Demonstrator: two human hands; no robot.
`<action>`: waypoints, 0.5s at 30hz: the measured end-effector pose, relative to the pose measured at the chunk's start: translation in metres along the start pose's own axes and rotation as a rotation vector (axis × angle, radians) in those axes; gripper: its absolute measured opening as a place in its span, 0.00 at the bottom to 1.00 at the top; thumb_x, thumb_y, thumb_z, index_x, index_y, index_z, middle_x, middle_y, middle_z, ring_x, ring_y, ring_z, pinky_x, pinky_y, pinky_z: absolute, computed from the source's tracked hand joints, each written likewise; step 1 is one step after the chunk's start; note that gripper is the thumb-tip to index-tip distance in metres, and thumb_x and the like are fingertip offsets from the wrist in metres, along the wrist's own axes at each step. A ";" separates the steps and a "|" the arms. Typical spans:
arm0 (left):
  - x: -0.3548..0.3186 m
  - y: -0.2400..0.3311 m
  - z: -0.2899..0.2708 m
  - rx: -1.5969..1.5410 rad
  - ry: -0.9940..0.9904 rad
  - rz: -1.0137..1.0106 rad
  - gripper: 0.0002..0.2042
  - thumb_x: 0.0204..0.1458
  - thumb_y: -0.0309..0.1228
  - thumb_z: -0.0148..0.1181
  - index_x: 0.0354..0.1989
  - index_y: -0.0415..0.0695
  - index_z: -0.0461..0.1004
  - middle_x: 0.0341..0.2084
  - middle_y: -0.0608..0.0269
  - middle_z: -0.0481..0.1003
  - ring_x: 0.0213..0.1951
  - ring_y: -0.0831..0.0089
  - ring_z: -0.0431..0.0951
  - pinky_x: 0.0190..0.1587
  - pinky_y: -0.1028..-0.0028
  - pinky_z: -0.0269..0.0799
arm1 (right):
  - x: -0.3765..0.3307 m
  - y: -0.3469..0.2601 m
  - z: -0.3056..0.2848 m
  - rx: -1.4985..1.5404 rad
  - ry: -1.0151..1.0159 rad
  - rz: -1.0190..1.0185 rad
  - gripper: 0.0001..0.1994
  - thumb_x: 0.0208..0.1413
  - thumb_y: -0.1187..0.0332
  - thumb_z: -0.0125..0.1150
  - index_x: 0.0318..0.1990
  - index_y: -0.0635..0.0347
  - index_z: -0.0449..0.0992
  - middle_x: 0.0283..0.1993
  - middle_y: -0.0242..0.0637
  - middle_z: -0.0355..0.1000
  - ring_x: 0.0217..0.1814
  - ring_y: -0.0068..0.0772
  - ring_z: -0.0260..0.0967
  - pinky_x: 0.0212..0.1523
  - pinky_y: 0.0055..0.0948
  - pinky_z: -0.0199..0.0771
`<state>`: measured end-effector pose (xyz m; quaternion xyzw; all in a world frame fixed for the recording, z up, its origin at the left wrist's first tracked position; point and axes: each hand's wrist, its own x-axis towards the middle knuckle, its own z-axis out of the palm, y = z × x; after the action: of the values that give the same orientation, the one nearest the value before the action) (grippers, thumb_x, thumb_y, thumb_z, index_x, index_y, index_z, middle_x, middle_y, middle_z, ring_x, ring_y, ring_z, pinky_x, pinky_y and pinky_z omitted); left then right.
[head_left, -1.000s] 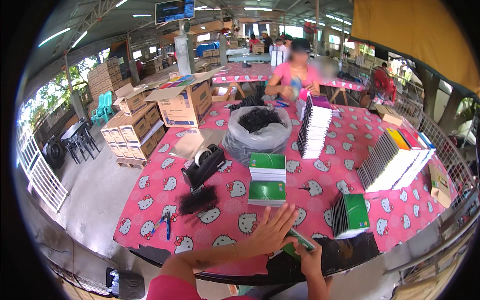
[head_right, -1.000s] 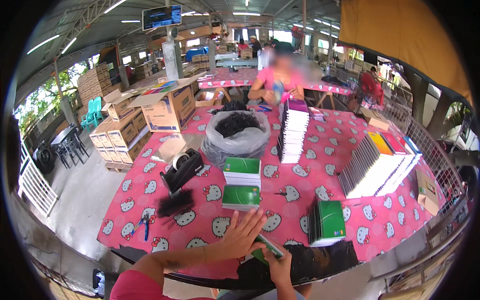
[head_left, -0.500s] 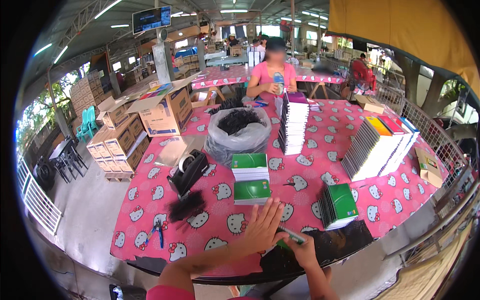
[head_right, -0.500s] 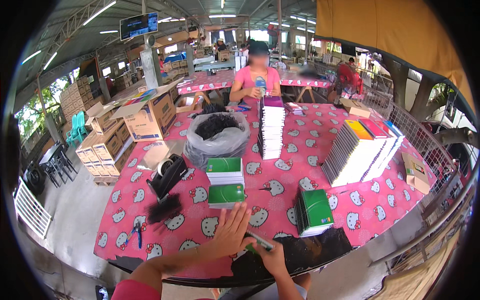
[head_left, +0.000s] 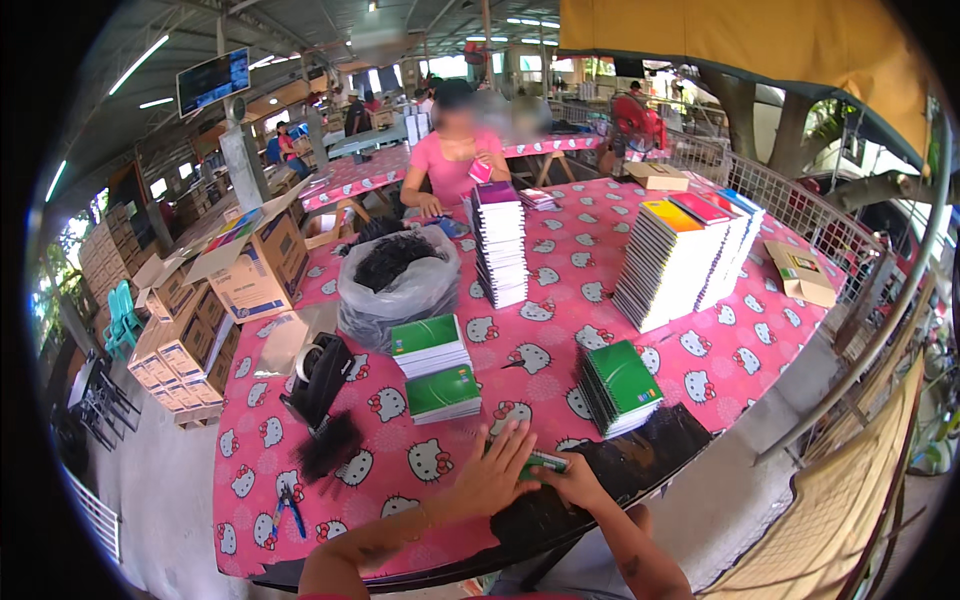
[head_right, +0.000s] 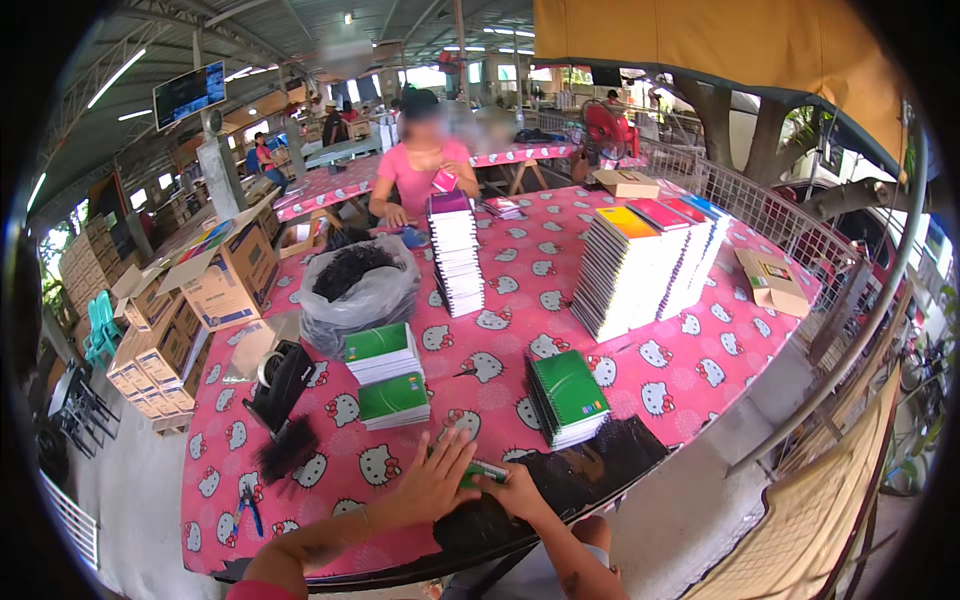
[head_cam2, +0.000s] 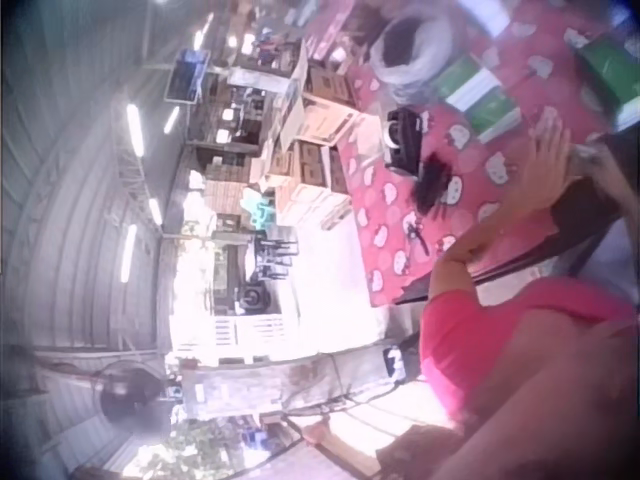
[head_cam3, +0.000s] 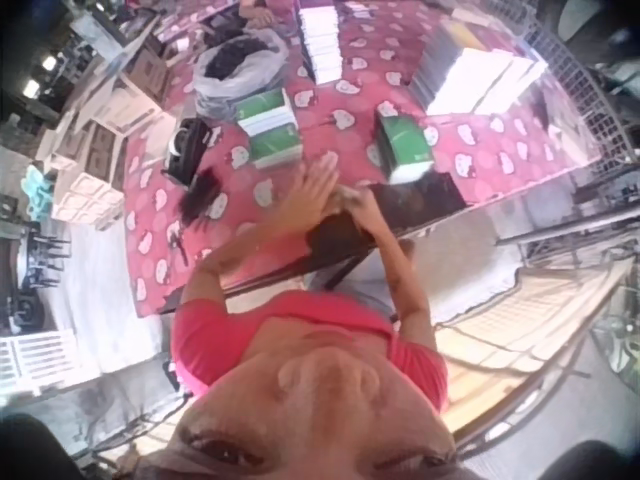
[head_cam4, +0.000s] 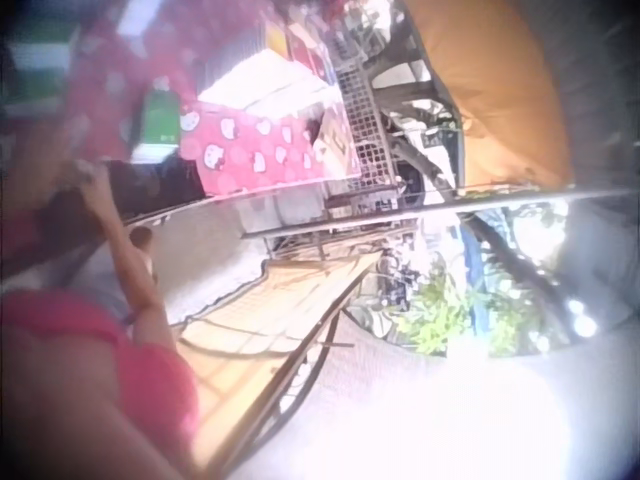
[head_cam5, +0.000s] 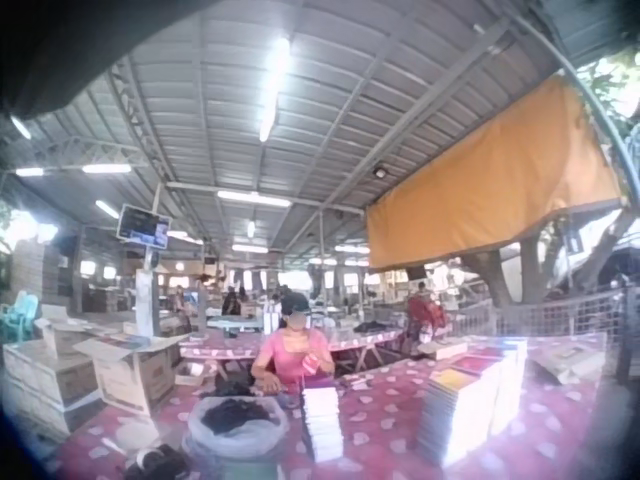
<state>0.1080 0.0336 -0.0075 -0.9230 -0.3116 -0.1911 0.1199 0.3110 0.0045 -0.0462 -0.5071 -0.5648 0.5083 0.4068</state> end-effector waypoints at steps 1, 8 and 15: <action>-0.015 0.009 0.011 -0.039 -0.010 0.024 0.35 0.60 0.55 0.52 0.65 0.36 0.64 0.65 0.45 0.63 0.68 0.53 0.62 0.70 0.41 0.43 | -0.001 0.007 -0.001 -0.011 0.019 -0.058 0.10 0.58 0.71 0.67 0.46 0.63 0.81 0.28 0.26 0.74 0.31 0.13 0.67 0.32 0.24 0.69; 0.015 0.000 0.003 -0.033 -0.017 0.037 0.41 0.59 0.59 0.48 0.69 0.33 0.58 0.71 0.42 0.55 0.72 0.50 0.54 0.69 0.40 0.43 | 0.020 0.011 -0.002 -0.039 0.079 -0.363 0.19 0.53 0.78 0.63 0.54 0.64 0.76 0.47 0.44 0.80 0.48 0.32 0.76 0.53 0.34 0.73; 0.039 0.000 0.023 -0.002 -0.001 0.028 0.41 0.60 0.59 0.47 0.69 0.34 0.57 0.70 0.43 0.56 0.72 0.50 0.54 0.71 0.45 0.41 | 0.031 0.035 -0.013 -0.030 0.061 -0.316 0.11 0.49 0.79 0.63 0.42 0.66 0.79 0.35 0.45 0.79 0.39 0.31 0.77 0.43 0.32 0.74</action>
<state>0.1432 0.0617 -0.0120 -0.9275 -0.2987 -0.1892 0.1215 0.3241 0.0357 -0.0801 -0.4332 -0.6325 0.4140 0.4909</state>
